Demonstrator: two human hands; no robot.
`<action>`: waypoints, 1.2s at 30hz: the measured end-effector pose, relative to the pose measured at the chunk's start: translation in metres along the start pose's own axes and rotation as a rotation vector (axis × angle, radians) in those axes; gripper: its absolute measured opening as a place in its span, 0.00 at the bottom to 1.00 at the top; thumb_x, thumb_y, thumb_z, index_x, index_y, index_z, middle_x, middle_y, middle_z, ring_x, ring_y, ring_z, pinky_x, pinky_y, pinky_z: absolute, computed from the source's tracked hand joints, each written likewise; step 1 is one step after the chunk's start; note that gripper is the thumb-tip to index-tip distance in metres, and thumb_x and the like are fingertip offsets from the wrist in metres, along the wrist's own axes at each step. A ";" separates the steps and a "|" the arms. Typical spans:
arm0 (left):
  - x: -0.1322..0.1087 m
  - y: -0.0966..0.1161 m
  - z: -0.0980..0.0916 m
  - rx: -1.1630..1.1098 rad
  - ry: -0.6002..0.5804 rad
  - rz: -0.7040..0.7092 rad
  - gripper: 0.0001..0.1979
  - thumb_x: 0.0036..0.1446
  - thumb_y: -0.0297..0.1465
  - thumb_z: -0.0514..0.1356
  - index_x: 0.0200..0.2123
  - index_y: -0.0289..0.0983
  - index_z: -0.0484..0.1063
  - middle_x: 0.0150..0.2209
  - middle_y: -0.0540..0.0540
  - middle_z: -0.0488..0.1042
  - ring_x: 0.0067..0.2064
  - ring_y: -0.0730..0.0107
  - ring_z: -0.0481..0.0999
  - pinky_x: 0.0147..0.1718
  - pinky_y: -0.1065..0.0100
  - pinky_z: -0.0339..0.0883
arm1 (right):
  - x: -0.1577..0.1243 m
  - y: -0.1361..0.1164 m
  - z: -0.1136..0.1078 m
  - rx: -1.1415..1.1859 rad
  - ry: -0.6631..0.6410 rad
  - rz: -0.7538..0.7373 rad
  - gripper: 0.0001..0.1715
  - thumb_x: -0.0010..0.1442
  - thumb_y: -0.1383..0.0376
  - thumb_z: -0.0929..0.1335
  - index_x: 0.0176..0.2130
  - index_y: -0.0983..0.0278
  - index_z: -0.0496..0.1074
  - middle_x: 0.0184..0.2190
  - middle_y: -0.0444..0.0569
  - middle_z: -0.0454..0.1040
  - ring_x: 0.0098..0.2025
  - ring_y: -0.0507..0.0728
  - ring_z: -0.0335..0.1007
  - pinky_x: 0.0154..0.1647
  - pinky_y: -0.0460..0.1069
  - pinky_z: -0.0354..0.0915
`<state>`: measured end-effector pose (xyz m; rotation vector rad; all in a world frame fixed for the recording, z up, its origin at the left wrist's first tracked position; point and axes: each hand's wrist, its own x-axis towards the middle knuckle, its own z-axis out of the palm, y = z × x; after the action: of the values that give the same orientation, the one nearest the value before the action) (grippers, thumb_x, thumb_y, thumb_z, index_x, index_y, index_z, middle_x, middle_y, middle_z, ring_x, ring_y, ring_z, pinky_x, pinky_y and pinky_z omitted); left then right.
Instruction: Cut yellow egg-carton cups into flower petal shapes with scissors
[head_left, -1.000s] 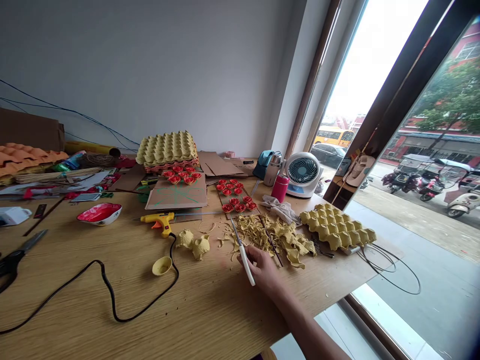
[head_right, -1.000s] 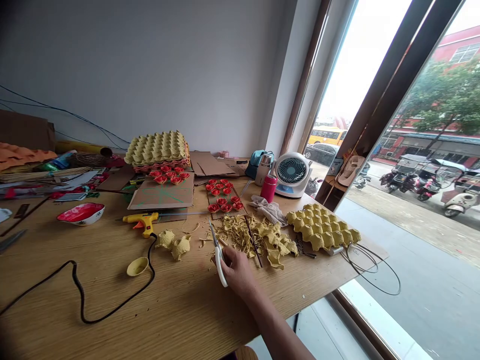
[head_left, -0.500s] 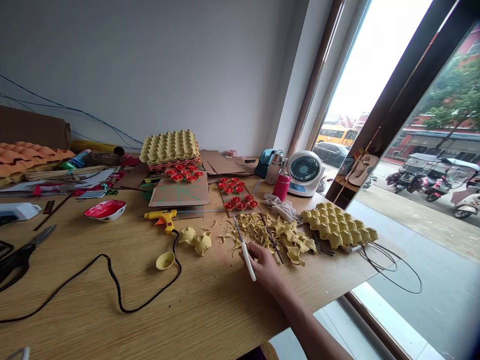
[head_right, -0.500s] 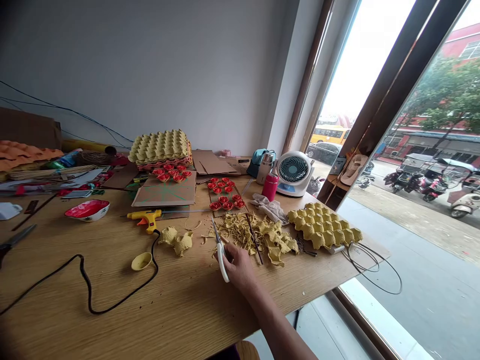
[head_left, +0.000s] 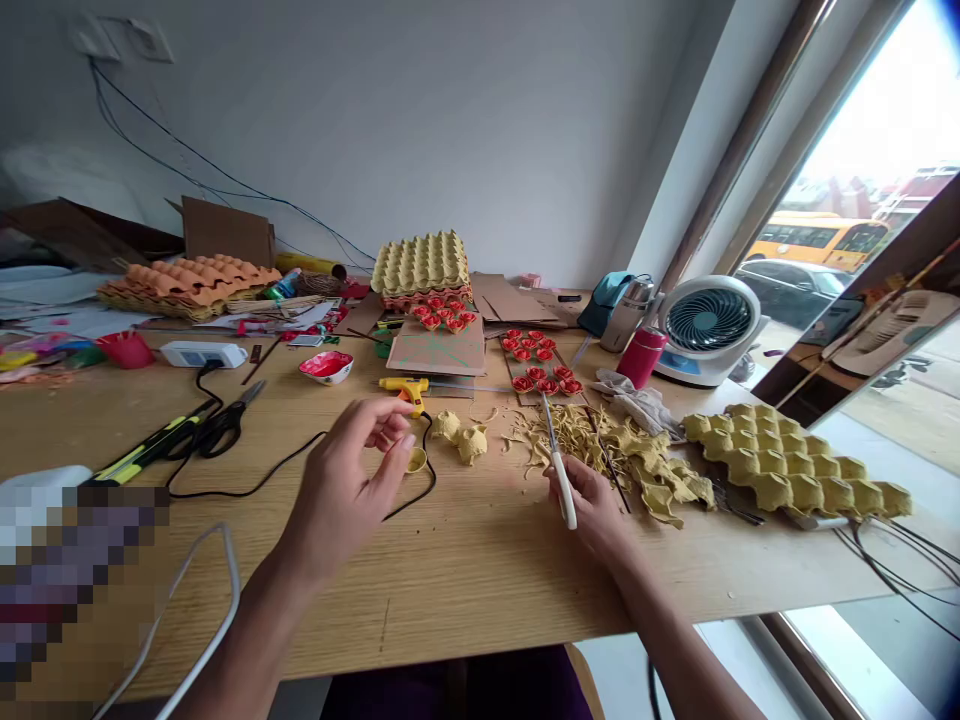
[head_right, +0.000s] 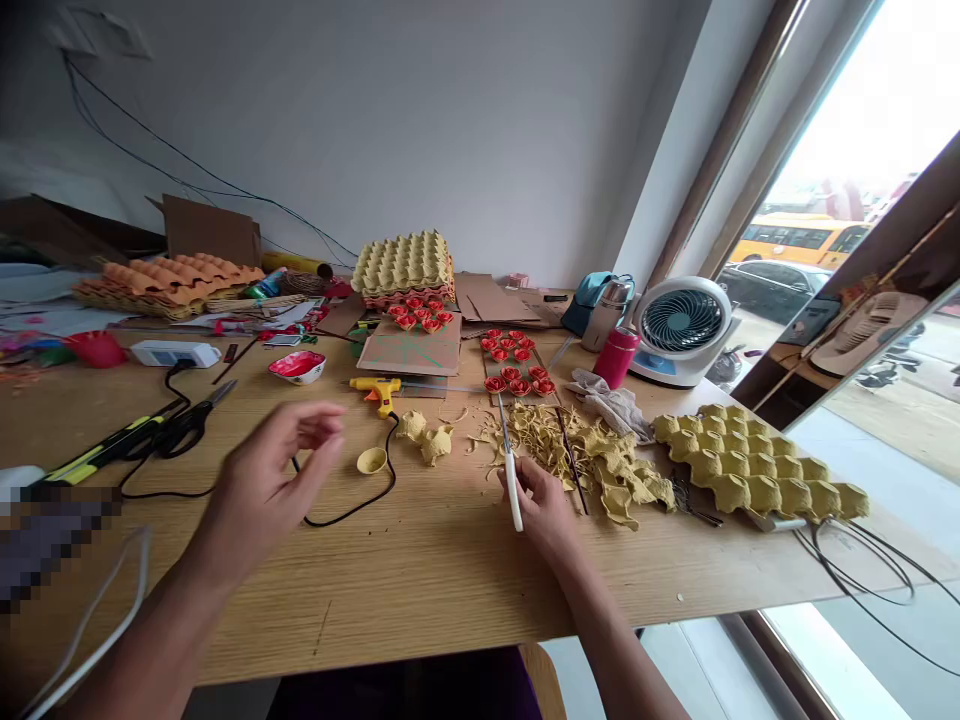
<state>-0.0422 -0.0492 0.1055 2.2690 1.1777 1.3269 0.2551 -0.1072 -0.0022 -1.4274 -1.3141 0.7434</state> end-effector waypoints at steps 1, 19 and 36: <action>0.005 -0.010 0.006 0.003 -0.040 -0.023 0.13 0.62 0.36 0.58 0.48 0.39 0.71 0.45 0.44 0.76 0.43 0.64 0.77 0.43 0.61 0.74 | 0.000 0.000 -0.001 0.000 -0.009 -0.004 0.20 0.62 0.51 0.67 0.28 0.62 0.63 0.23 0.41 0.63 0.24 0.50 0.55 0.24 0.45 0.51; 0.001 -0.103 0.064 0.171 -0.392 -0.201 0.16 0.50 0.37 0.61 0.43 0.38 0.74 0.46 0.41 0.76 0.48 0.54 0.76 0.49 0.58 0.68 | -0.002 -0.011 0.000 0.260 -0.176 0.159 0.27 0.58 0.42 0.69 0.32 0.64 0.70 0.20 0.42 0.66 0.20 0.49 0.57 0.20 0.45 0.53; 0.022 -0.080 0.064 -0.191 -0.377 -0.159 0.22 0.54 0.43 0.58 0.49 0.38 0.71 0.40 0.44 0.78 0.30 0.68 0.75 0.31 0.68 0.70 | 0.050 -0.098 -0.085 0.379 0.370 -0.316 0.23 0.64 0.45 0.65 0.35 0.61 0.71 0.23 0.43 0.69 0.22 0.50 0.63 0.23 0.46 0.62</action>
<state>-0.0254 0.0291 0.0382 2.1167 1.0261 0.8638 0.3118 -0.0921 0.1241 -0.9664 -1.0124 0.4583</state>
